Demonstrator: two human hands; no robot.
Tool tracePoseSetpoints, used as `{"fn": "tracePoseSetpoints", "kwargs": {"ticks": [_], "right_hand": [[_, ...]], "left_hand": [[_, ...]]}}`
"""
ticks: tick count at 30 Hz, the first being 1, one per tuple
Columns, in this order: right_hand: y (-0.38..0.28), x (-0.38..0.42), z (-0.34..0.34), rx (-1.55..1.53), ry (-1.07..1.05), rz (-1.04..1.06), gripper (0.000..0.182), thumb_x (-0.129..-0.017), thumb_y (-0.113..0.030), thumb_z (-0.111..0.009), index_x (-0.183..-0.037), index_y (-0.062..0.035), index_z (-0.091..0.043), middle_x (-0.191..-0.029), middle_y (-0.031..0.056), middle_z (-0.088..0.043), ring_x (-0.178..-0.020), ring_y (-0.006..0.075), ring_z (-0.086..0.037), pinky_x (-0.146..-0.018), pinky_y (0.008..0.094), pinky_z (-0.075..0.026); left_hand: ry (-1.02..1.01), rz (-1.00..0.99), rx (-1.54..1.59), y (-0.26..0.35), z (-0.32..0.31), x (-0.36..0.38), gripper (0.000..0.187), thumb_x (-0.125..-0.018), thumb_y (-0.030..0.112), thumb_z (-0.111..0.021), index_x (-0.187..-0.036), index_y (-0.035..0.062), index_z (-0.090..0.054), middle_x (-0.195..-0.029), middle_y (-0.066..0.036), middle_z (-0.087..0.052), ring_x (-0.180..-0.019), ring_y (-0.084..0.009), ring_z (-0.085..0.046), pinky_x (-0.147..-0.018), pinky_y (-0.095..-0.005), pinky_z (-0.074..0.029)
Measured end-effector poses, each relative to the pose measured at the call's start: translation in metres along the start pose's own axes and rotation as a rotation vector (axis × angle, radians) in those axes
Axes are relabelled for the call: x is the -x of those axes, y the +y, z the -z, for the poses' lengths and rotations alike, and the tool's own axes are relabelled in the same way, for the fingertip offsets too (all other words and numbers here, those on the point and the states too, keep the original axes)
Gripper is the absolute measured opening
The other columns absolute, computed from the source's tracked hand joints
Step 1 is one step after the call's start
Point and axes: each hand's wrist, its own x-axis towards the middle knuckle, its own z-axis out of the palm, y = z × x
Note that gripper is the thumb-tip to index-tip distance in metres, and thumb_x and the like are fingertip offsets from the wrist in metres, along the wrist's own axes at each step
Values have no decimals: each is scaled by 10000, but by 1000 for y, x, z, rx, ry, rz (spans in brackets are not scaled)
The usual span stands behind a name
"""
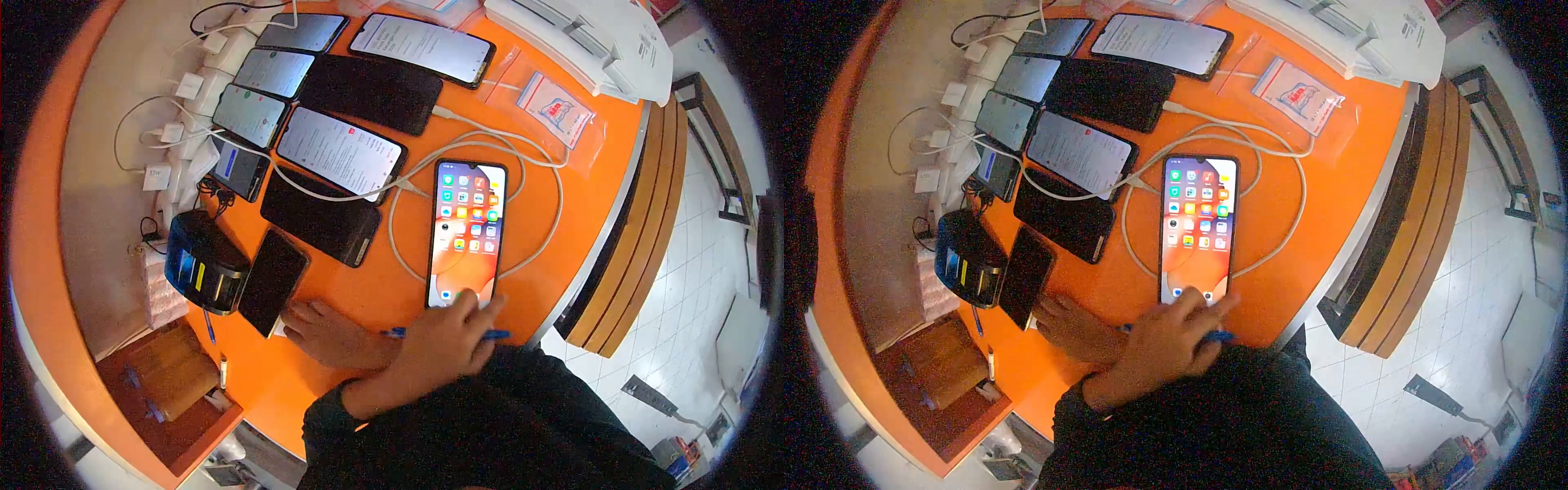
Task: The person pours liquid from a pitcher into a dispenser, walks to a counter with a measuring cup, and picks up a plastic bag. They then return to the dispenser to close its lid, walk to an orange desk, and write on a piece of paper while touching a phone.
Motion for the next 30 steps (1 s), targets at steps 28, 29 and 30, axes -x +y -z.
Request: {"fn": "tracePoseSetpoints", "kwargs": {"ticks": [28, 29, 30], "right_hand": [[8, 0, 21, -291, 97, 34, 267, -692, -224, -486, -884, -63, -576, -1006, 67, -476, -991, 254, -384, -798, 367, -324], [7, 0, 19, -312, 125, 32, 255, -696, -220, -483, -872, -65, -582, -994, 68, -478, -987, 257, -384, -796, 371, -324], [6, 1, 18, -288, 92, 30, 255, -701, -219, -478, -877, -67, -583, -1003, 60, -480, -984, 255, -388, -804, 369, -328]], "left_hand": [[1514, 413, 810, -137, -14, 155, 172, -835, 263, -493, -844, 92, -482, -811, -7, -445, -682, -123, -395, -614, -234, -330], [1536, 405, 811, -141, -20, 157, 41, -819, 116, -483, -808, 81, -465, -793, -13, -438, -682, -113, -398, -604, -222, -336], [1503, 362, 779, -145, -24, 156, 27, -807, 88, -488, -808, 78, -463, -789, -14, -437, -690, -112, -400, -611, -223, -341]]}}
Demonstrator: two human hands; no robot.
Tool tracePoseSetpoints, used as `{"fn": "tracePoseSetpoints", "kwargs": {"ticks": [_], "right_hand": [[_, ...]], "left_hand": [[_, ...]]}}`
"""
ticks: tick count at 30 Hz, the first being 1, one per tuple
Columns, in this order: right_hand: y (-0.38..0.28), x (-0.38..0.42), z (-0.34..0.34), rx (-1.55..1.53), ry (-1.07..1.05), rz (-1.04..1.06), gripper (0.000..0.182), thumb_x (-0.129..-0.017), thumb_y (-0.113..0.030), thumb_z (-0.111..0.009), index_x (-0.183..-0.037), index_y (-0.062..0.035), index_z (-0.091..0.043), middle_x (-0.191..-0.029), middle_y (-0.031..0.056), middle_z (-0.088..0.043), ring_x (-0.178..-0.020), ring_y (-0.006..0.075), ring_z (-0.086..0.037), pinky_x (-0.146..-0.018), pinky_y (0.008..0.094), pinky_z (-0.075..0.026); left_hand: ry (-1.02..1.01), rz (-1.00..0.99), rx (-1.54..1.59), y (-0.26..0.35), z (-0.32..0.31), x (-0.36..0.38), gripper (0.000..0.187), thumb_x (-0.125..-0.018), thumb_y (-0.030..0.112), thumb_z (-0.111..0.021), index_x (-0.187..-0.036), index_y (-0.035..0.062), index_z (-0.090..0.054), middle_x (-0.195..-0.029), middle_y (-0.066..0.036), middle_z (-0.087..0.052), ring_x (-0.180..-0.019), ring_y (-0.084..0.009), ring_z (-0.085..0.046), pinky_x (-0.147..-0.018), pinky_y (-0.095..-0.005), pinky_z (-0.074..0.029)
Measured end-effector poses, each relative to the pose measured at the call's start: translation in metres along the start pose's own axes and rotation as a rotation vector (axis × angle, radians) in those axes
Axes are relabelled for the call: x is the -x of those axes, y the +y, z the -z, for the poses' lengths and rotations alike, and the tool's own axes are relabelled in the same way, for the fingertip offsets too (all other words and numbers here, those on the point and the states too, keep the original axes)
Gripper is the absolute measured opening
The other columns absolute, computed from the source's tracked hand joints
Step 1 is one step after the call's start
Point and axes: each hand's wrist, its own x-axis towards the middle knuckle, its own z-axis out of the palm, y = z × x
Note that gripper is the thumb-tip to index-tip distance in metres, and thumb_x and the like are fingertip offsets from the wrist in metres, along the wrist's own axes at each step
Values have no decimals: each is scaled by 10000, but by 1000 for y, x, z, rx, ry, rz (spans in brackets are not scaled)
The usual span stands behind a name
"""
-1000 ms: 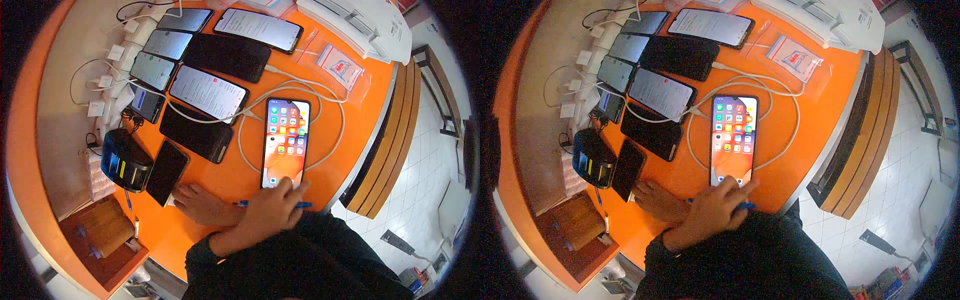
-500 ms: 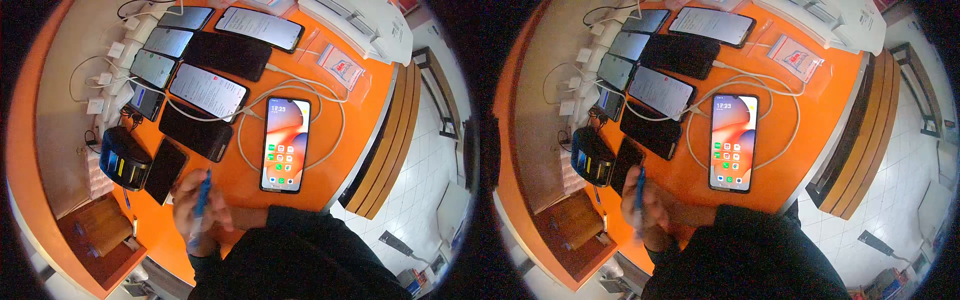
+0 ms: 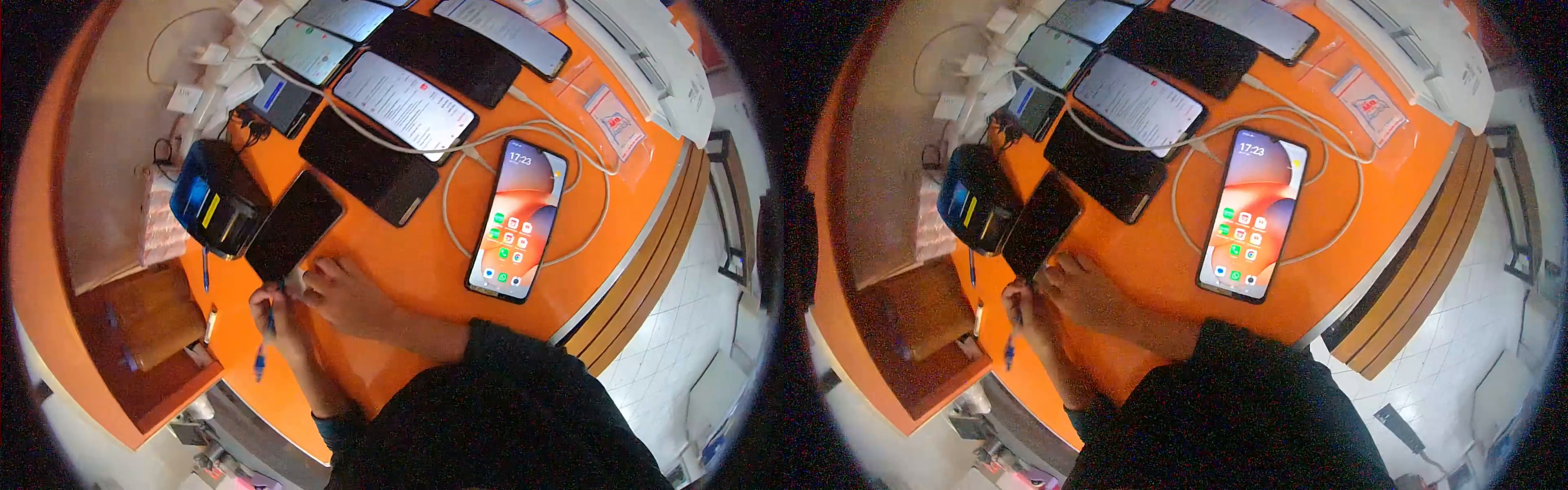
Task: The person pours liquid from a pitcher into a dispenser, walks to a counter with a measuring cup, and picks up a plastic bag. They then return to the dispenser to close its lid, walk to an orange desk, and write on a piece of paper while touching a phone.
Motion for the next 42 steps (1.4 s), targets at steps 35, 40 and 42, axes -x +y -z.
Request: {"fn": "tracePoseSetpoints", "kwargs": {"ticks": [35, 40, 42], "right_hand": [[14, -14, 11, -264, -180, -148, 500, -616, -99, -623, -1083, -73, -446, -914, 97, -546, -886, 293, -460, -805, 415, -337], [13, -16, 13, -220, -191, -114, 479, -612, -120, -623, -1061, -66, -465, -904, 96, -531, -890, 282, -447, -803, 404, -339], [13, -15, 13, -152, -180, -80, 468, -614, -135, -623, -1054, -68, -481, -900, 89, -511, -890, 272, -435, -783, 394, -339]], "left_hand": [[-84, -30, -264, -15, 5, 3, 133, -689, -58, -512, -683, 40, -422, -687, -34, -413, -655, -113, -429, -597, -237, -360], [-73, -50, -83, -13, 4, 1, 133, -691, -67, -507, -689, 36, -422, -706, -31, -429, -665, -113, -438, -618, -228, -365], [-72, -68, -47, -13, 5, -1, 132, -696, -69, -504, -694, 34, -422, -712, -30, -435, -668, -109, -438, -626, -220, -365]]}}
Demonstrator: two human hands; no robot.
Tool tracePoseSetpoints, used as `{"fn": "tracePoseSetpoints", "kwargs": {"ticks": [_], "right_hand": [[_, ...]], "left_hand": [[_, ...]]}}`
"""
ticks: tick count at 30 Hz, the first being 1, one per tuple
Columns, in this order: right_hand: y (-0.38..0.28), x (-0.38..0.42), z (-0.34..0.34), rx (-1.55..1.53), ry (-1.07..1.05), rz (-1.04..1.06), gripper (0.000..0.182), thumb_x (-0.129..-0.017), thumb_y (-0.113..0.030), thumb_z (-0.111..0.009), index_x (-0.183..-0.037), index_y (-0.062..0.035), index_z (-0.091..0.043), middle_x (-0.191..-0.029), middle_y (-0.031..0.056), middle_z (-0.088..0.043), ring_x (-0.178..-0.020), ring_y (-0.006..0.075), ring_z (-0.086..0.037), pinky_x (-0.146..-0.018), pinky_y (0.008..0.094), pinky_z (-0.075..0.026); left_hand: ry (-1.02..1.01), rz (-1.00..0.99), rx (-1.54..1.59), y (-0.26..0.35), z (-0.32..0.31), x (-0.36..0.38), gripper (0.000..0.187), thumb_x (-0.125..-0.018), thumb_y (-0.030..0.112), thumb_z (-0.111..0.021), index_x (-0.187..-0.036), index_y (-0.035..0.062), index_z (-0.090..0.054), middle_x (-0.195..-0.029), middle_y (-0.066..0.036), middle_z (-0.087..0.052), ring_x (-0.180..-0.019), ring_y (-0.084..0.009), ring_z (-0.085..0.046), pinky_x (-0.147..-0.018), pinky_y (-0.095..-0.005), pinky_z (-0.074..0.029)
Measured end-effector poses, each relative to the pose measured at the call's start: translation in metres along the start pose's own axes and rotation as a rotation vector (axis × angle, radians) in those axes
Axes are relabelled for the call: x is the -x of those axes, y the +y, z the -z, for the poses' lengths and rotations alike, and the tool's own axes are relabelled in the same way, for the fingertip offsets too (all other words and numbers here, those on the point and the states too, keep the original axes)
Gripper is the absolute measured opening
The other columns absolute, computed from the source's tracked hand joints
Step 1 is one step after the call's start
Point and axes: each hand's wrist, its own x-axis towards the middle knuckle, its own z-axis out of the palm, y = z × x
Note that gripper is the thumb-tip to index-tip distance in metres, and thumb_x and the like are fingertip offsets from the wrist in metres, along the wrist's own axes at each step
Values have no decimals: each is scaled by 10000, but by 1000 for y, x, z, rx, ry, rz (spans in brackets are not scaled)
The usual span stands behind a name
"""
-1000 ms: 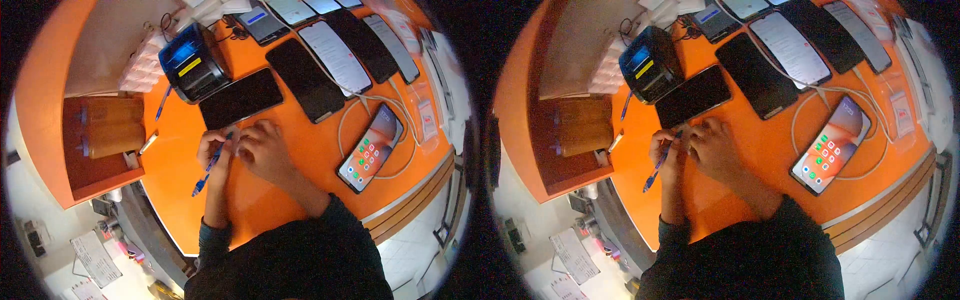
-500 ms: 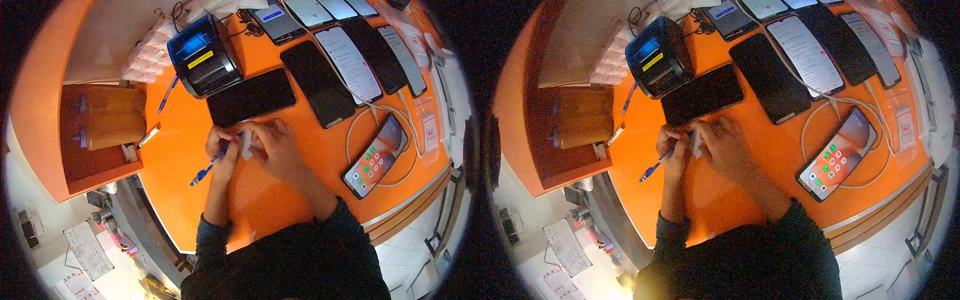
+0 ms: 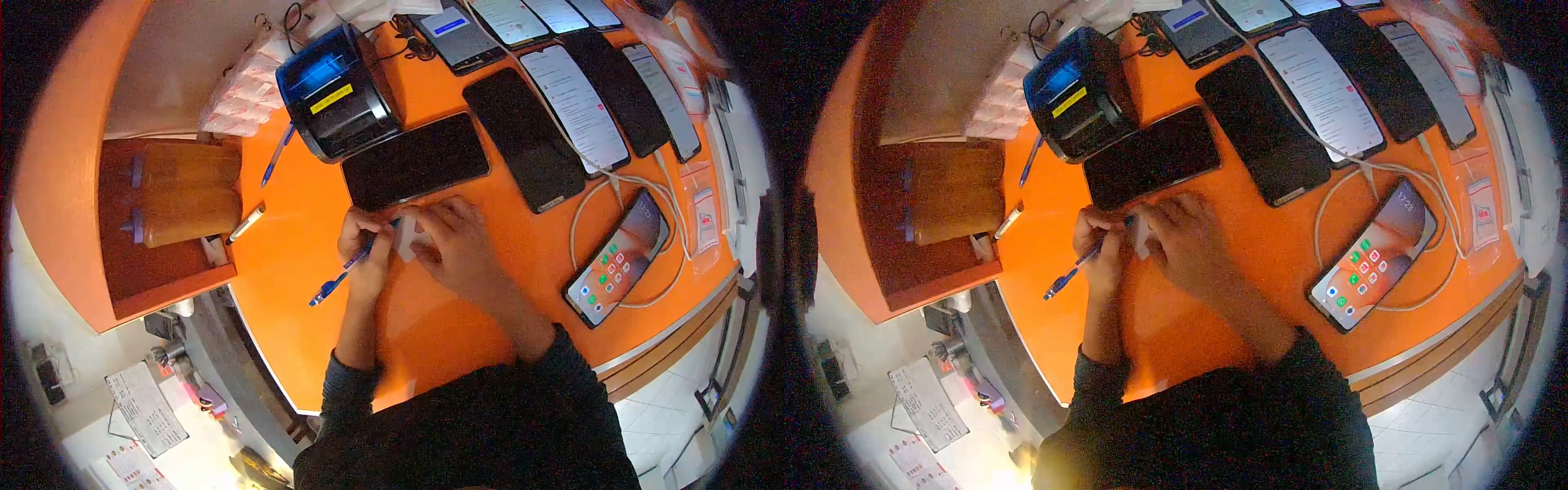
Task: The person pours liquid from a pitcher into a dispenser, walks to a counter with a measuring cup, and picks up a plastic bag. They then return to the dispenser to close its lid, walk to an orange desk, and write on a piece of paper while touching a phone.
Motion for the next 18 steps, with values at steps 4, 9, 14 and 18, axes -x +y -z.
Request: {"fn": "tracePoseSetpoints", "kwargs": {"ticks": [4, 9, 14, 18], "right_hand": [[-2, 2, -2, 113, 3, -3, 475, -619, -178, -624, -1066, -80, -498, -906, 83, -449, -890, 263, -399, -737, 382, -338], [-3, 3, -2, 163, -25, -19, 469, -620, -213, -619, -1057, -80, -512, -903, 82, -409, -889, 264, -378, -729, 386, -329], [-5, 6, 0, 257, -28, -2, 475, -617, -246, -618, -1065, -116, -528, -901, 69, -404, -891, 249, -374, -733, 379, -316], [-3, 5, 1, 264, 16, 10, 463, -625, -269, -614, -1064, -141, -537, -896, 61, -401, -894, 244, -371, -735, 382, -306]], "left_hand": [[-14, -30, -143, 5, -5, 0, 149, -714, -69, -486, -708, 56, -405, -721, -13, -445, -652, -77, -417, -609, -202, -358], [-37, -118, -336, 2, -3, 1, 156, -706, -68, -494, -709, 61, -406, -705, -6, -442, -651, -77, -417, -613, -202, -358], [17, 87, -265, 1, -2, 5, 157, -706, -76, -482, -708, 60, -404, -666, 1, -433, -641, -69, -415, -593, -199, -360], [12, -24, -185, 0, -3, 2, 157, -664, -69, -519, -670, 39, -406, -658, -26, -415, -627, -96, -429, -542, -223, -360]]}}
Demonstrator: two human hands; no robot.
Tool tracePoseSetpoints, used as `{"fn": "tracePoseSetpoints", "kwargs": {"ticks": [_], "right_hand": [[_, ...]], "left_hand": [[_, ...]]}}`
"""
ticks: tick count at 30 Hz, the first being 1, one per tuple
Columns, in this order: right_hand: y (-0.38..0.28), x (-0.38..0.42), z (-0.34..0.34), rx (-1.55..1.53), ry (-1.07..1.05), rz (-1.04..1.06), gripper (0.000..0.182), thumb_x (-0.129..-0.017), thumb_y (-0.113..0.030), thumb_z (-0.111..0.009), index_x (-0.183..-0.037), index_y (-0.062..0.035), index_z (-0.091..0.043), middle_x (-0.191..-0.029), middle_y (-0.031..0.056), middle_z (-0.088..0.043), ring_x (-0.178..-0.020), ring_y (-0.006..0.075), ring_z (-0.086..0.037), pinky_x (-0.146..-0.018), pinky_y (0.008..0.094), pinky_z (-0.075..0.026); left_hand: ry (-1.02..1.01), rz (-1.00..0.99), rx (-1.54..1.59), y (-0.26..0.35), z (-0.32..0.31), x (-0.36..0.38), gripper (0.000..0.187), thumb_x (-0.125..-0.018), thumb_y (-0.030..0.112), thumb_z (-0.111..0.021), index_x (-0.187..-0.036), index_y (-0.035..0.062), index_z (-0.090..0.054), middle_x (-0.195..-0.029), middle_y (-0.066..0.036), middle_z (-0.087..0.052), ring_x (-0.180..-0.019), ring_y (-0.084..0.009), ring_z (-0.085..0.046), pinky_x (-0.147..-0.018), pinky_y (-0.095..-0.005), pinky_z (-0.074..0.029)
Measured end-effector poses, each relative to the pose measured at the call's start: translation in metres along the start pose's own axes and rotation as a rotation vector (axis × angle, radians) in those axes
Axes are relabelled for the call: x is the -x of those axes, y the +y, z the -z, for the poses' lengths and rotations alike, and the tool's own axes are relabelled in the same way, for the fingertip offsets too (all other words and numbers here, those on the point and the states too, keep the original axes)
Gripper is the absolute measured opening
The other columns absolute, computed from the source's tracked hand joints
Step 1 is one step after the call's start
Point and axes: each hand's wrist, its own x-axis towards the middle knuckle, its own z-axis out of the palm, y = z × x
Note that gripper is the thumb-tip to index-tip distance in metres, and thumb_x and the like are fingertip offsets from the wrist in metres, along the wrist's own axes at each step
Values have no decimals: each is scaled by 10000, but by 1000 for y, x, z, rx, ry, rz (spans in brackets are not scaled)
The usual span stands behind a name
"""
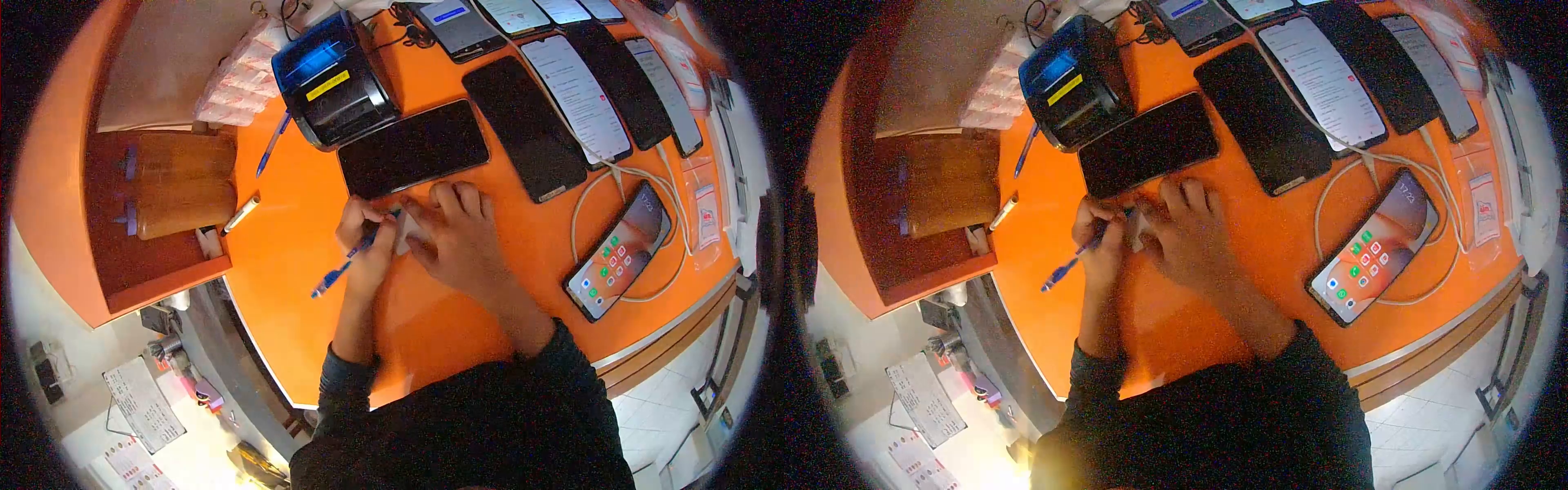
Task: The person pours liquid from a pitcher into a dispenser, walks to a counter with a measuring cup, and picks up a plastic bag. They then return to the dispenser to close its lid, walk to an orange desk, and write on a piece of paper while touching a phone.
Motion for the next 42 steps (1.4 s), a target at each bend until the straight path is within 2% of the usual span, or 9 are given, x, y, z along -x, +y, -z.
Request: {"fn": "tracePoseSetpoints", "kwargs": {"ticks": [6, 9, 12, 15, 18, 21, 27, 30, 42], "right_hand": [[1, 0, 0, 3, 39, 8, 425, -608, -285, -619, -999, -127, -563, -928, 83, -414, -900, 266, -371, -734, 399, -308], [1, 0, -1, 15, 4, -12, 429, -630, -295, -613, -1035, -163, -560, -893, 52, -398, -900, 237, -362, -740, 386, -299], [1, -1, 1, 1, -26, -25, 428, -630, -301, -613, -1033, -169, -561, -893, 49, -397, -896, 234, -360, -737, 381, -300], [0, -2, 2, 9, -7, -10, 425, -633, -301, -611, -1033, -169, -561, -891, 46, -397, -885, 231, -359, -736, 379, -301], [0, -3, 2, 10, -5, -5, 413, -638, -300, -606, -1027, -166, -565, -888, 46, -398, -873, 230, -358, -732, 378, -300], [1, -2, 1, 8, 5, 0, 401, -641, -300, -603, -1017, -163, -572, -884, 46, -400, -865, 229, -359, -723, 373, -298], [-1, -4, 3, 12, -4, -12, 408, -637, -304, -610, -1020, -166, -578, -869, 41, -405, -858, 227, -361, -717, 363, -293], [-1, -5, 4, 15, -15, -15, 410, -638, -301, -612, -1025, -170, -577, -863, 40, -405, -856, 225, -362, -721, 362, -293], [1, -6, 4, -14, -21, -5, 422, -607, -271, -636, -1012, -169, -577, -901, 57, -421, -893, 240, -373, -736, 389, -310]], "left_hand": [[19, 170, 127, 14, -4, 0, 162, -659, -78, -511, -658, 42, -403, -654, -6, -413, -603, -85, -419, -548, -213, -360], [-31, 16, 1, 5, -2, -1, 157, -665, -72, -510, -662, 44, -403, -641, 1, -415, -593, -76, -405, -553, -209, -358], [-27, 30, 63, 0, -2, -1, 159, -662, -69, -511, -658, 46, -402, -631, 4, -421, -603, -71, -399, -557, -206, -355], [6, -87, -81, 10, -3, -4, 161, -665, -66, -509, -645, 49, -398, -636, 6, -432, -600, -69, -399, -549, -206, -354], [10, 196, 137, 13, -1, -2, 166, -669, -63, -514, -648, 51, -395, -632, 3, -426, -585, -71, -397, -536, -208, -351], [-36, -18, -119, 9, -1, -2, 167, -676, -72, -510, -687, 52, -399, -648, -8, -422, -580, -74, -414, -523, -207, -352], [157, 215, 770, 3, 8, -12, 129, -707, -25, -487, -719, 62, -392, -680, -29, -421, -586, -121, -472, -494, -208, -368], [134, 222, 911, 4, 13, -14, 119, -711, -3, -481, -704, 68, -387, -678, -30, -421, -590, -124, -472, -479, -205, -365], [82, 196, 719, 6, 9, -10, 142, -710, 2, -464, -702, 85, -349, -628, -14, -381, -505, -94, -378, -449, -198, -337]]}}
